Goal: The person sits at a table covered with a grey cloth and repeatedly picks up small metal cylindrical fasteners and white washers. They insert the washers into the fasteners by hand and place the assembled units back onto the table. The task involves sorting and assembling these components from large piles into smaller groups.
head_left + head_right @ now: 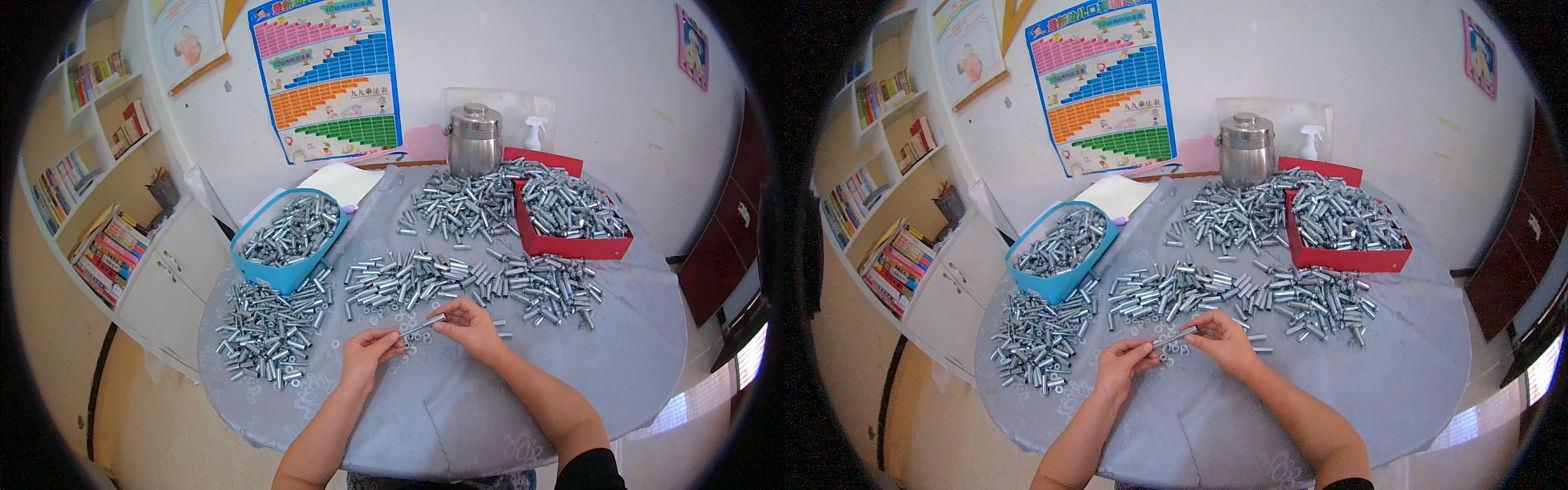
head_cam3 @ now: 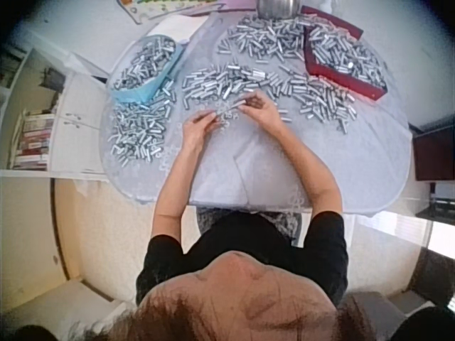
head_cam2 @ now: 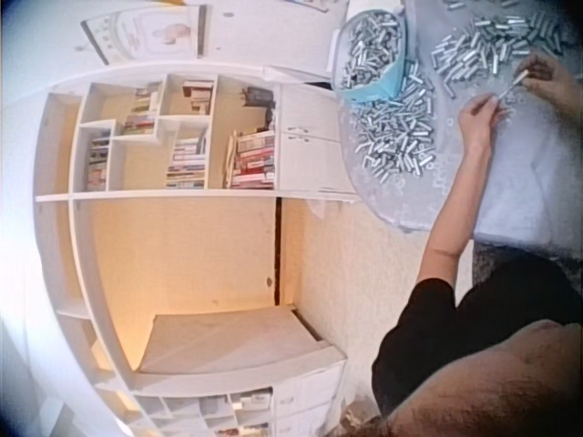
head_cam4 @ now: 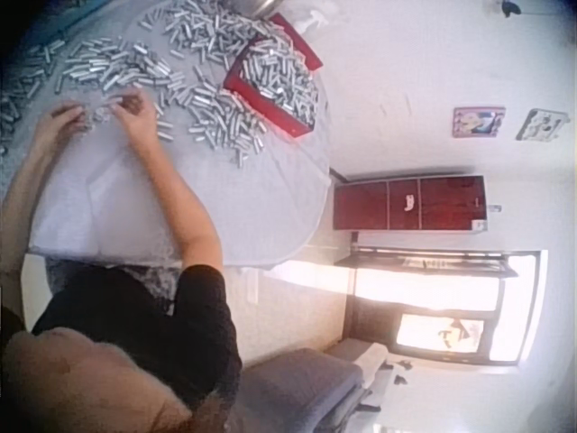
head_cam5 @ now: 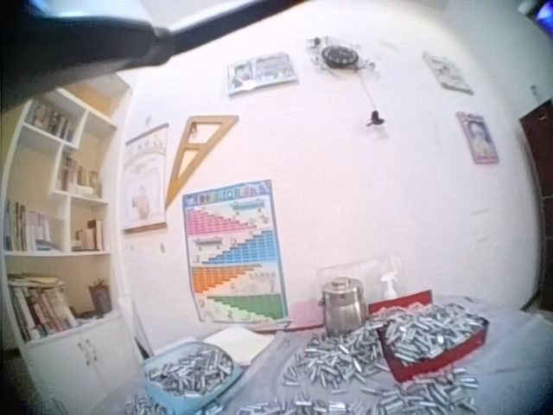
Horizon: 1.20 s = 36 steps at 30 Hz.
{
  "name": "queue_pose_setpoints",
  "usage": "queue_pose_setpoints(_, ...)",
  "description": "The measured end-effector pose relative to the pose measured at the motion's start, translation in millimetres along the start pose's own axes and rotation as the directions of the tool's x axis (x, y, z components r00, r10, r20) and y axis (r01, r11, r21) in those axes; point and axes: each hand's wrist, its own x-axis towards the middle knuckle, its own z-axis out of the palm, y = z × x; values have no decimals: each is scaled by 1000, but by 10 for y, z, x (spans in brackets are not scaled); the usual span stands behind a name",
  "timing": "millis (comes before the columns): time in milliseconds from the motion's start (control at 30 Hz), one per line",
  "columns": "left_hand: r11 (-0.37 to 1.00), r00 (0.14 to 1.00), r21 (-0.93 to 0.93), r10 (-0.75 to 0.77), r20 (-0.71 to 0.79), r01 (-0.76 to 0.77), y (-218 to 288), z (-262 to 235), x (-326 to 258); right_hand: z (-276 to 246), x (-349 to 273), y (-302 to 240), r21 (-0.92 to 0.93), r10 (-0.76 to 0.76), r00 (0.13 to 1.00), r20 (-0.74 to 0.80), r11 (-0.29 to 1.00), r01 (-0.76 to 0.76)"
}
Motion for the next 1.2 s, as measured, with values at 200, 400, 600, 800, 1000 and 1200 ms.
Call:
queue_pose_setpoints(200, 999, 1000, 42, 16, -15, -16, -16, 32, -23, 42, -22, -20, -39, 23, 990, 139, 999, -18)
queue_pose_setpoints(400, 998, 998, 50, -26, 64, 23, 3, 188, -131, 107, -55, 16, -192, -18, 989, 147, 980, 46)
queue_pose_setpoints(600, 999, 998, 20, 42, 53, -43, -26, 135, -83, 108, -48, -93, -417, -62, 998, 6, 907, 59)
queue_pose_setpoints(800, 996, 995, -70, 56, -87, -62, 18, -43, 36, -12, -44, -104, -903, -233, 959, 158, 358, 236)
queue_pose_setpoints(1000, 997, 995, -43, 52, -87, -56, 29, -18, 22, 14, -30, 15, -891, -243, 948, 203, 355, 282)
queue_pose_setpoints(1200, 999, 998, -30, 33, -46, -34, 8, -27, 19, 33, -19, 20, -642, -59, 998, -33, 766, 25)
